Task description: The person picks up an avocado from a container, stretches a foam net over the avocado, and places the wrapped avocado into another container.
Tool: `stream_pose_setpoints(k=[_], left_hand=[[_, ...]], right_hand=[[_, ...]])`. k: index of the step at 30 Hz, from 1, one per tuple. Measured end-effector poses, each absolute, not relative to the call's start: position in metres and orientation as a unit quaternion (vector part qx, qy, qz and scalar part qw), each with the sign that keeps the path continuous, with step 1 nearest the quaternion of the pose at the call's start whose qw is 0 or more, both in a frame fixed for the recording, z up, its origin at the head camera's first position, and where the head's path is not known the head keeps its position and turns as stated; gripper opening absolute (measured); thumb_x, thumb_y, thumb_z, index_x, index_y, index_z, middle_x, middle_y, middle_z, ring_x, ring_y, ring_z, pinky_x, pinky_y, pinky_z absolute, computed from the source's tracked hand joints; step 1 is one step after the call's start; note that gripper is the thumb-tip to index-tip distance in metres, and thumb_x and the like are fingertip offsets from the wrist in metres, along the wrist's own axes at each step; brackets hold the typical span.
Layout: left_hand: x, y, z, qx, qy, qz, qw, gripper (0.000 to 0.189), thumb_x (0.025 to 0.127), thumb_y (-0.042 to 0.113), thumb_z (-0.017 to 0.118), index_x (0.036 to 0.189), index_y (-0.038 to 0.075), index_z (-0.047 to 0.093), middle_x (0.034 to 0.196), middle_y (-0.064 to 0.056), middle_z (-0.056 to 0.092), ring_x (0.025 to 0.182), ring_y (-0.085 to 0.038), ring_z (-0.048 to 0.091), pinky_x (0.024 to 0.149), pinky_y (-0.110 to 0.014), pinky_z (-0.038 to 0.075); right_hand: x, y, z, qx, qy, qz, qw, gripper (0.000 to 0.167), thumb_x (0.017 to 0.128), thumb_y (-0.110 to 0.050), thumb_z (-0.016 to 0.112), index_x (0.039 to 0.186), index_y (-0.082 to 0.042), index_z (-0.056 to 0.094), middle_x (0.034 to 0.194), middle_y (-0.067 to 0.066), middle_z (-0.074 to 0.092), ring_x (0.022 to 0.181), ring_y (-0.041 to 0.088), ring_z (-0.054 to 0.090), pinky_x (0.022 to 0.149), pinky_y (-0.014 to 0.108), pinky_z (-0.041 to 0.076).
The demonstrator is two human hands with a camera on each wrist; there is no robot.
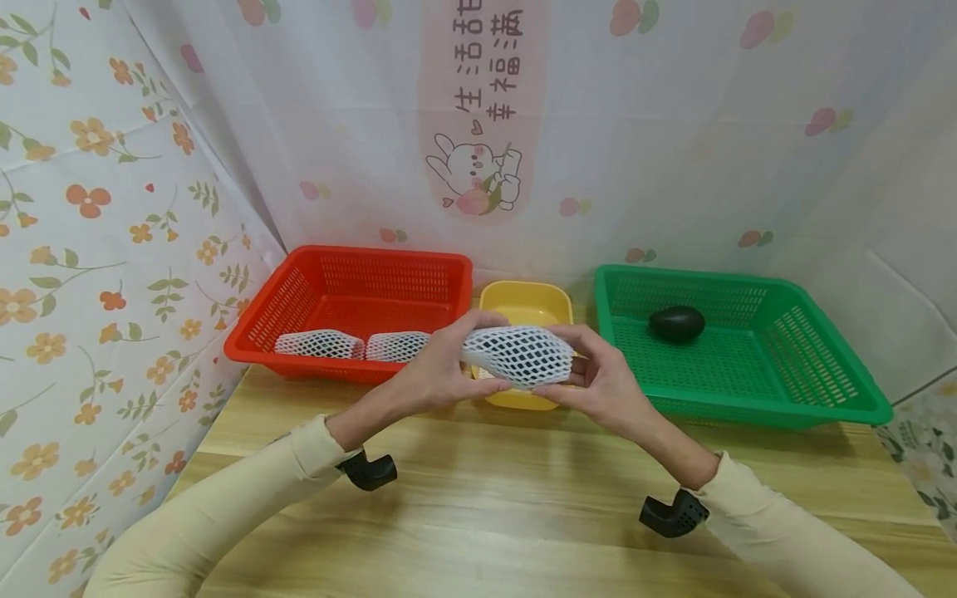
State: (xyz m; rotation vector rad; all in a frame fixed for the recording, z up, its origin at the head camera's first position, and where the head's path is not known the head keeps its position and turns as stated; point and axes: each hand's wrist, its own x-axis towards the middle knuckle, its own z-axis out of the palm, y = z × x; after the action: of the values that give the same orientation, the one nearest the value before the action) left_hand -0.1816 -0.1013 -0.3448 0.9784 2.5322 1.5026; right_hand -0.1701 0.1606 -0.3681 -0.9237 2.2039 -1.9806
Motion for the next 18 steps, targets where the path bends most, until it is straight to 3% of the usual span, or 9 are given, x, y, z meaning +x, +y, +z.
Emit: stream_pose_setpoints(k=[8,18], left_hand=[[-0.179,-0.097,-0.332,0.415,0.859,0.281,-0.104,0.086,0.080,0.025,0.088,0.151,0.017,0.041,0.147,-0.004,0.047,0.124,-0.019,0.048,0.099,-0.032,0.048],[-0.174,-0.087,-0.326,0.446,0.878,0.110,-0.131,0.089,0.079,0.041,0.087,0.151,0.015,0.041,0.138,-0.008,0.051,0.113,-0.025,0.056,0.095,-0.037,0.050]], right_hand=[[-0.170,0.159,-0.368,-0.307,0.719,-0.623,-0.017,0.071,0.077,0.016,0.080,0.139,-0.001,0.049,0.128,0.018,0.055,0.102,0.032,0.067,0.085,0.039,0.057],[-0.163,0.152,-0.370,-0.317,0.738,-0.595,-0.039,0.067,0.078,0.012,0.082,0.136,-0.003,0.052,0.126,0.015,0.055,0.097,0.030,0.069,0.081,0.038,0.058]])
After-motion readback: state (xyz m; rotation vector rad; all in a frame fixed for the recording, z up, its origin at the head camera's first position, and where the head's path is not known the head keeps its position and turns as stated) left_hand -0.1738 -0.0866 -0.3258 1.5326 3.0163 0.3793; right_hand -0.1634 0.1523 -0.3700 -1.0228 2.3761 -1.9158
